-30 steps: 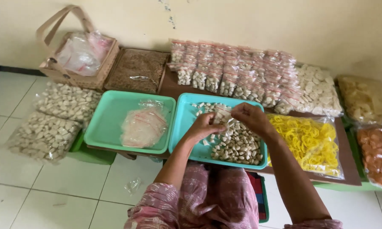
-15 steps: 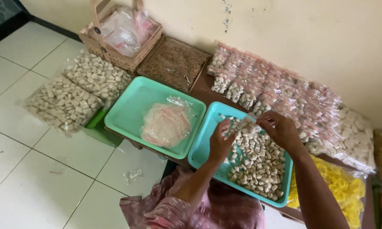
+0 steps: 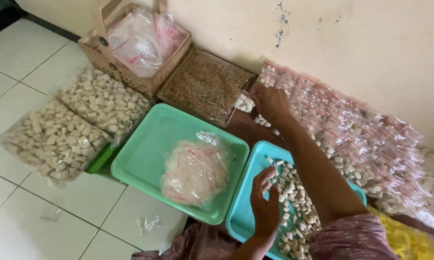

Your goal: Manually packing small food cubes into plastic bags from a tray at a natural pace.

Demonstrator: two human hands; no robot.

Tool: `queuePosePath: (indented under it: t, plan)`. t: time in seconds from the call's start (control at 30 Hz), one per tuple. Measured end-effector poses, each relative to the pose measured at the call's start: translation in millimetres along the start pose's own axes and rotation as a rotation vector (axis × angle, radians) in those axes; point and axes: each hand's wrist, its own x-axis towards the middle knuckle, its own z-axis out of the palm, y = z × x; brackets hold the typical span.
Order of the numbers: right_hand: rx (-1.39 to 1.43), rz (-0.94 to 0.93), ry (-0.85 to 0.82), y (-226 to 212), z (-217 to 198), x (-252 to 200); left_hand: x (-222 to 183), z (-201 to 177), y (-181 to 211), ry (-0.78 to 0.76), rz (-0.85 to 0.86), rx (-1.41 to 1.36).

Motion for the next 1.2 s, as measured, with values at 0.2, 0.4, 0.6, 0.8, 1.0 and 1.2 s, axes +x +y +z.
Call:
queuePosePath:
  t: [0.2, 0.4, 0.6, 0.8, 1.0, 1.2]
  plan:
    - [-0.336, 0.084, -0.063, 32, 29, 39, 4, -6, 3, -0.042, -0.098, -0.053]
    - [-0.604, -0.096, -0.021, 55, 33, 50, 7, -12, 8, -0.084, -0.112, -0.088]
    - [-0.656, -0.089, -0.111, 64, 46, 59, 7, -12, 3, -0.107, -0.117, -0.107]
    - [-0.57, 0.037, -0.069, 81, 57, 77, 69, -8, -201, -0.37, -0.217, -0.209]
    - [-0.482, 0.072, -0.19, 71, 47, 68, 53, -25, -227, -0.563, -0.013, -0.26]
    - [-0.559, -0.15, 0.138, 90, 75, 70, 64, -18, -239, -0.368, -0.631, -0.343]
